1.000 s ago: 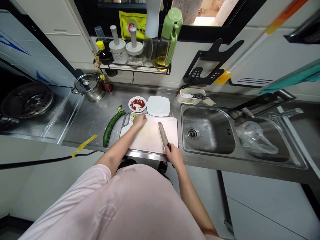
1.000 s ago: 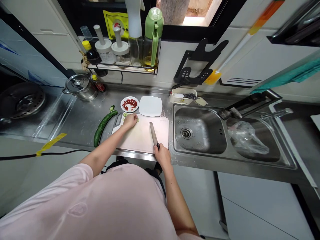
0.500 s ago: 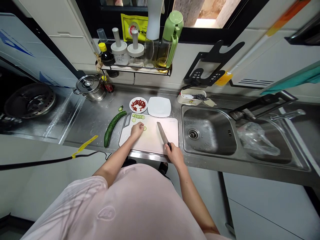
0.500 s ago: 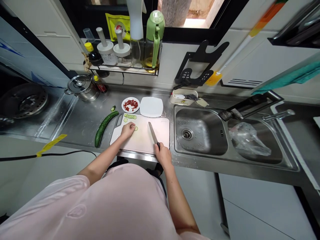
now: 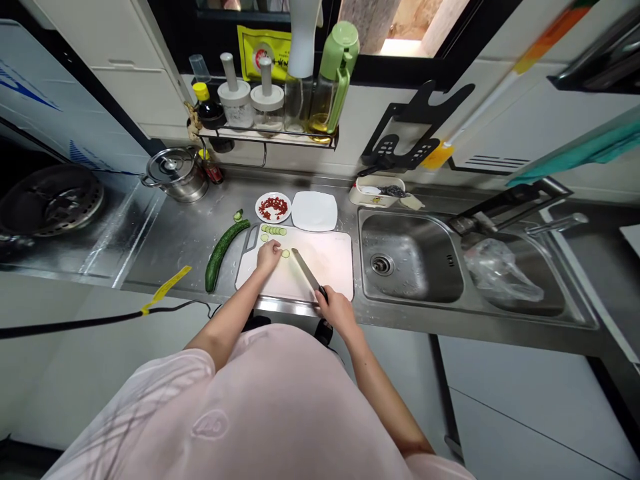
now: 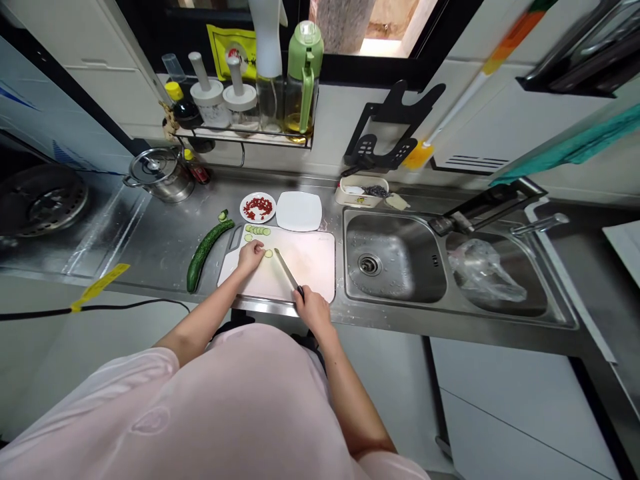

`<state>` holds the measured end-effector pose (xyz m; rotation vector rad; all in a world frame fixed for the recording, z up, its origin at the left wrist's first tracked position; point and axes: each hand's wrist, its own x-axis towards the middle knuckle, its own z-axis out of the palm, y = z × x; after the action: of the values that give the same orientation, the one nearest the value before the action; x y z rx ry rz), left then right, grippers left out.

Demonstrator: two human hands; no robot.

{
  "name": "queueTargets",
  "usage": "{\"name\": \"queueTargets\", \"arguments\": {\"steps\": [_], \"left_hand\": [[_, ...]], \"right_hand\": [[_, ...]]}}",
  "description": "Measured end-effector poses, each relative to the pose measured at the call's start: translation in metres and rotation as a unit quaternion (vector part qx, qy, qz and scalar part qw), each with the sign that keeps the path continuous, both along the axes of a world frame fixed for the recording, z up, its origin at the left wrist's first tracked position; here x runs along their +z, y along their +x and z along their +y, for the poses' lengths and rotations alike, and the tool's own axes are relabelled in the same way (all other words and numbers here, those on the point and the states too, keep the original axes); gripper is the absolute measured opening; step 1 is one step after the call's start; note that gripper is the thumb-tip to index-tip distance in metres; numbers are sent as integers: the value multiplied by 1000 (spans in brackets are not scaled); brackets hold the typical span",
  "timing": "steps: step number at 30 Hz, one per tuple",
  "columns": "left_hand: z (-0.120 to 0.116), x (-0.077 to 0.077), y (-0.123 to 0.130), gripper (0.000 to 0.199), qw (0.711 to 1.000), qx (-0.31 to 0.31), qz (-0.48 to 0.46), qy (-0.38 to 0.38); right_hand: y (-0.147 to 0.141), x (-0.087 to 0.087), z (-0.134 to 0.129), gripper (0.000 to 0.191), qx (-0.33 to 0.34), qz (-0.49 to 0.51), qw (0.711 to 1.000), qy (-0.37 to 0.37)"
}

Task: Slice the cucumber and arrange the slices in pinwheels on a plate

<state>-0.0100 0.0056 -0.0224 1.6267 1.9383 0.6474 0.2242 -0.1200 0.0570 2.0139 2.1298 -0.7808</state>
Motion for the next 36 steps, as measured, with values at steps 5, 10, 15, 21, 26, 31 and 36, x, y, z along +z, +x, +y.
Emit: {"name": "queueTargets", "arguments": {"steps": [5,10,15,21,26,31,36], "left_hand": [[3,-5,0,19,1000,7,-4,2],[4,-4,1,18,1000,11,2,-6],[3,-3,1,18,1000,10,6,-6],[4,-6,0,18,1000,12,-3,-5],[5,-6,-1,19,1000,8,-1,-8],[6,-4,0,19,1000,9,0,-17],[6,-5,0,18,1000,9,5,-14]], "right_hand": [[-9,-1,-3,42,24,-5,1000,-3],[-14,-1,-4,40,36,-17,999,0],[-14,-2,-4,42,37,-30,999,-9],[-14,-1,-3,41,35,-33,999,-8],[-13,2,-2,38,45,-45,998,-5],[-11,2,1,36,65,-66,996,-13],[-13,-3,2,33,84,-76,994,-12]]}}
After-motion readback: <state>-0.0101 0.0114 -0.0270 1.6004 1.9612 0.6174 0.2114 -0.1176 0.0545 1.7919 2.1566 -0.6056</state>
